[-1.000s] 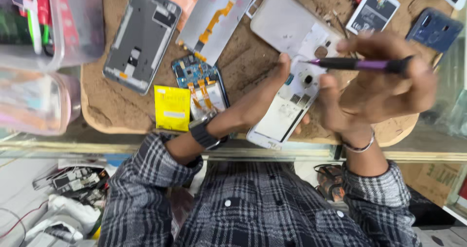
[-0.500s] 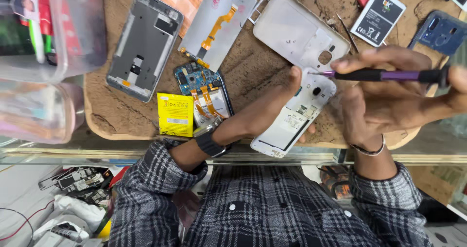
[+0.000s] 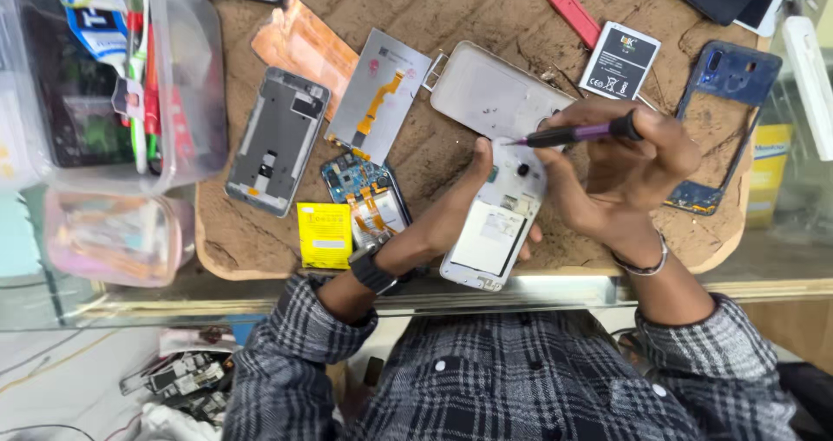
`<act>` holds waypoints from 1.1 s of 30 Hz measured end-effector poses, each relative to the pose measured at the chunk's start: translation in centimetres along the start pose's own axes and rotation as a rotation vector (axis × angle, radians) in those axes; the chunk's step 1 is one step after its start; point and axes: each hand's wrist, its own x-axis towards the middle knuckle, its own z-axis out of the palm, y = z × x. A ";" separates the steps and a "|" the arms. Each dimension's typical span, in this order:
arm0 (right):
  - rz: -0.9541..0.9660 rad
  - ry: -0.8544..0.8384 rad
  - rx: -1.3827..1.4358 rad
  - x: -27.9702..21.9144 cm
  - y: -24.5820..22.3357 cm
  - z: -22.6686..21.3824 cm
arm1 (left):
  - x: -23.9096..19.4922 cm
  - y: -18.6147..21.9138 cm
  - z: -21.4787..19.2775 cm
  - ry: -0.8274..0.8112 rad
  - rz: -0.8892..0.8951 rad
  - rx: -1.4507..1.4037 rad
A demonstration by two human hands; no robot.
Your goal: The person disassembles a white smartphone, removes the back cover, and uses a screwdriver to remove screws from the internal frame. They then detach the display assembly and place it on the workbench.
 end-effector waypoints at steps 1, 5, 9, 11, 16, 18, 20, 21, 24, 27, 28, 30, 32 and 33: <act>0.007 0.008 0.059 -0.1 0.0 -0.2 | -0.1 -0.2 0.0 0.017 0.017 0.031; 0.123 0.016 -0.028 0.5 0.4 -0.5 | 0.0 0.2 0.3 0.021 -0.008 0.021; 0.012 0.035 -0.002 0.4 0.0 0.1 | -0.4 -0.1 0.5 0.065 -0.026 0.095; -0.016 0.024 0.054 0.9 -0.2 -0.1 | -0.3 0.2 0.8 0.055 -0.021 0.094; 0.030 0.062 -0.050 1.0 -0.6 0.4 | -0.7 1.2 1.2 0.064 -0.032 0.096; 0.066 0.030 0.013 0.6 -0.5 0.2 | -0.6 1.1 1.0 0.078 -0.018 0.078; 0.097 0.015 0.059 0.3 -0.4 0.1 | -0.4 0.9 0.9 0.061 -0.018 0.037; 0.107 0.018 0.073 0.3 -0.3 0.1 | -0.3 0.8 0.9 0.035 -0.023 0.008; 0.110 0.015 -0.031 0.4 -0.1 0.2 | -0.3 1.0 0.7 0.032 -0.011 0.004; 0.160 -0.015 -0.007 0.3 -0.4 0.2 | -0.1 0.8 0.5 0.036 -0.004 -0.018; 0.181 -0.028 0.022 0.4 -0.5 0.2 | 0.0 0.7 0.3 0.032 0.000 -0.033; 0.215 -0.051 0.067 0.7 -0.6 0.2 | 0.3 0.4 0.2 0.022 -0.005 -0.038; 0.184 -0.033 0.024 1.0 -0.6 0.6 | 0.3 0.1 0.0 0.022 -0.004 -0.045; 0.140 -0.004 -0.035 1.0 -0.7 1.1 | 0.1 -0.1 -0.1 0.027 -0.003 -0.052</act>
